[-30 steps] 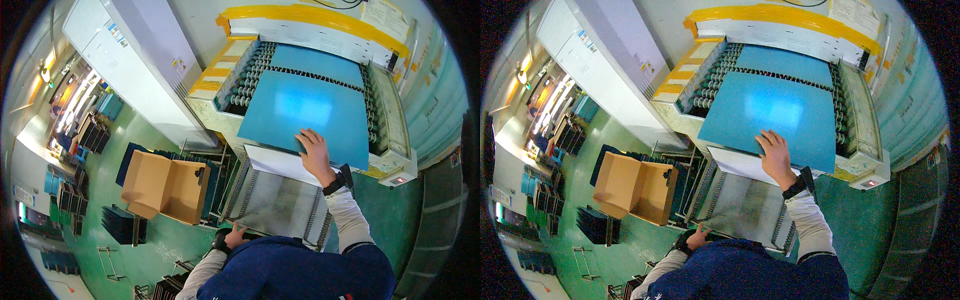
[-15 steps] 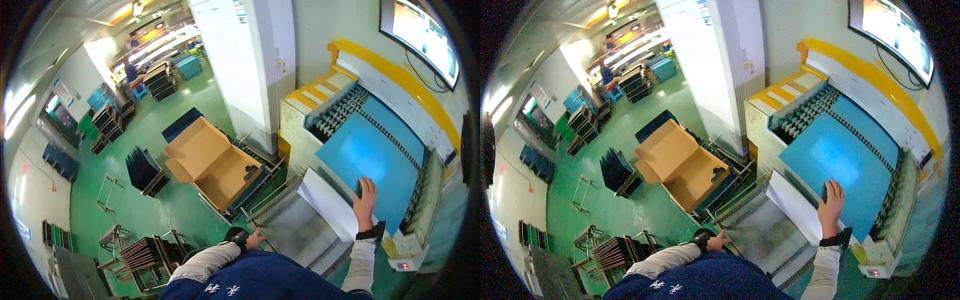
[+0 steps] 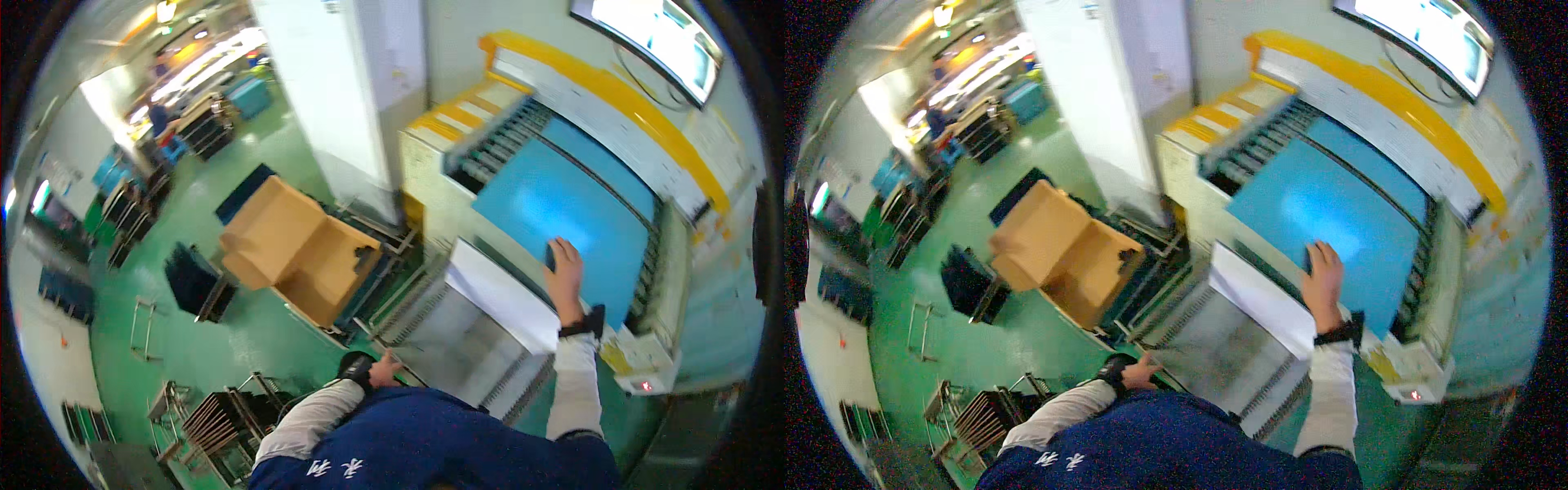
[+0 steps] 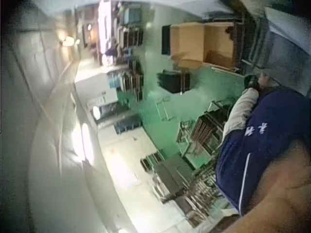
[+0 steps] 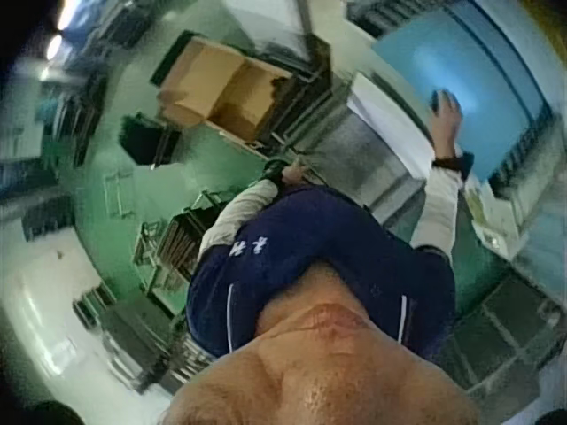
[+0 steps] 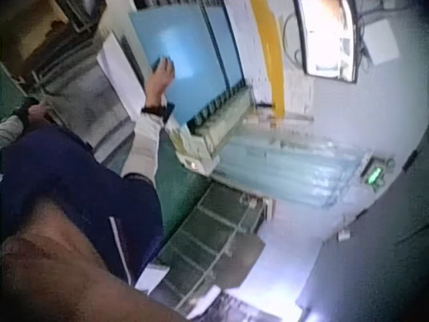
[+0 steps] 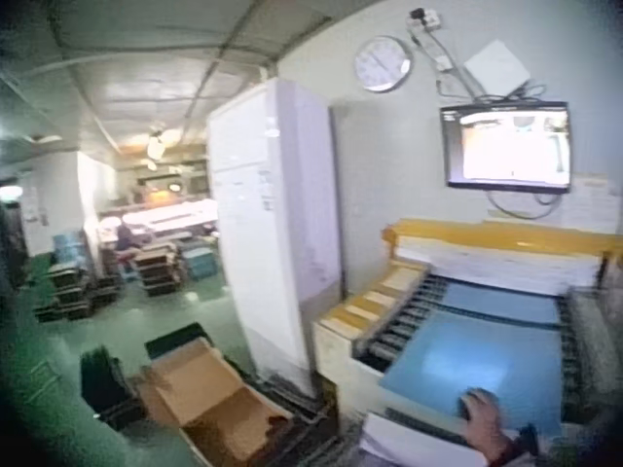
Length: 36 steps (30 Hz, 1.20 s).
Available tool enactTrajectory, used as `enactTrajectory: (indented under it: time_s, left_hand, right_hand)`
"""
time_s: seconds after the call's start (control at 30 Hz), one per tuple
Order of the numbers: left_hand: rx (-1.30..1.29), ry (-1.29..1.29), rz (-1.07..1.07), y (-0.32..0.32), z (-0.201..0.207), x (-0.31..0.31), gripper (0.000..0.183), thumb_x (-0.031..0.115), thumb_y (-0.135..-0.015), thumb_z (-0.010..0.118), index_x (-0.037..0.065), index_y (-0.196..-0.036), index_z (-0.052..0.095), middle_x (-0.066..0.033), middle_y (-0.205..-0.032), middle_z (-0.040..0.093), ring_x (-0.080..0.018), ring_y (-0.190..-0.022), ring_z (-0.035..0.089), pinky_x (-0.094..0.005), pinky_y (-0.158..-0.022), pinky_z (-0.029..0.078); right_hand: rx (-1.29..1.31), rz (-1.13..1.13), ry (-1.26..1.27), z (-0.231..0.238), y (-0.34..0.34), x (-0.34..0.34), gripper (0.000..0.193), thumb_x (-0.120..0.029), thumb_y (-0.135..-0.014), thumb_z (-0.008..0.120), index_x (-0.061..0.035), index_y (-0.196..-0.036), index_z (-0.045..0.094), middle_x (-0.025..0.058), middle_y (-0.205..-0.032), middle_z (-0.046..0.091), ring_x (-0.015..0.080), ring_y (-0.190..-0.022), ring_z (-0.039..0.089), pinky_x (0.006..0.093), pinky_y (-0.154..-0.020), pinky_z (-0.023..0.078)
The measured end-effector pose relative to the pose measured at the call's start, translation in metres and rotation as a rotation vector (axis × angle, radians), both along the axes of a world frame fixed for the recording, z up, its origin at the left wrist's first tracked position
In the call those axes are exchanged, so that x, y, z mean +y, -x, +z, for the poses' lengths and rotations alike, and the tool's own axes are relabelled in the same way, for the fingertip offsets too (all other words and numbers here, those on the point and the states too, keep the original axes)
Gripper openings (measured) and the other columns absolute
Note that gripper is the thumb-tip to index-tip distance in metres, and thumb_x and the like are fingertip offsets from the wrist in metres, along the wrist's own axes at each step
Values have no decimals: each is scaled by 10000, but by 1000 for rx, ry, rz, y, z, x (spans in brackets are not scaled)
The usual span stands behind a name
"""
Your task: Loading and processing blue and white metal sheets into an industrial machine.
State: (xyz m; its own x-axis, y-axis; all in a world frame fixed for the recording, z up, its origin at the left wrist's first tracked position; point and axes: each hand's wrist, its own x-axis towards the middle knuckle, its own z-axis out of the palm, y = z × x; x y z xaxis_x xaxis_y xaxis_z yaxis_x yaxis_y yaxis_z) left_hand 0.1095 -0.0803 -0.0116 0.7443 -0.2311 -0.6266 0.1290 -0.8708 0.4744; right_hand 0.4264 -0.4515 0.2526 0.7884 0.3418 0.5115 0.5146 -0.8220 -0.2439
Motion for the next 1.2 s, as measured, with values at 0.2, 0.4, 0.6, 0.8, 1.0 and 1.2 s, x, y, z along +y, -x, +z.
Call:
enactTrajectory:
  time_s: [0.2,0.4,0.6,0.8,1.0,1.2]
  left_hand:
    - [-7,-56,-13,-2,28,-3,818,494,-717,749,284,-1439,427,-296,-1555,49,-456,-1118,585,-467,-949,492]
    - [-12,-26,-47,-4,39,-1,786,516,-785,722,230,-1446,406,-316,-1515,94,-507,-1113,563,-478,-909,520]
    - [-9,-37,-19,-3,43,-2,804,495,-740,741,255,-1442,429,-310,-1550,48,-456,-1122,582,-457,-952,491]
    - [5,-51,-14,-2,42,-1,804,494,-736,746,248,-1436,437,-309,-1550,47,-454,-1127,579,-456,-952,491]
    - [-16,-94,19,-1,35,-2,784,471,-681,791,300,-1384,489,-256,-1569,80,-450,-1097,597,-473,-924,502]
    - [-54,-87,42,4,37,-2,764,427,-693,786,255,-1379,499,-290,-1549,106,-463,-1069,603,-462,-918,512]
  right_hand:
    - [40,-34,20,11,3,2,579,-86,-699,754,-79,-1247,567,134,-1351,519,348,-1262,461,467,-1051,361]
    - [76,-74,44,14,-4,4,601,-94,-710,756,-80,-1272,545,132,-1371,500,347,-1281,445,470,-1052,357]
    - [76,-58,1,8,-10,-3,650,-119,-691,780,-117,-1293,534,109,-1388,495,343,-1296,428,484,-1051,349]
    - [109,-41,-1,6,-21,-14,608,-235,-754,758,-127,-1312,541,117,-1414,481,363,-1317,405,496,-1070,320]
    - [121,-80,7,1,-35,-17,543,-321,-812,718,-110,-1289,566,140,-1397,501,377,-1304,421,504,-1065,325]
    - [-20,-20,-28,4,-32,-9,425,-270,-830,701,-75,-1200,624,166,-1271,596,374,-1195,523,449,-1007,411]
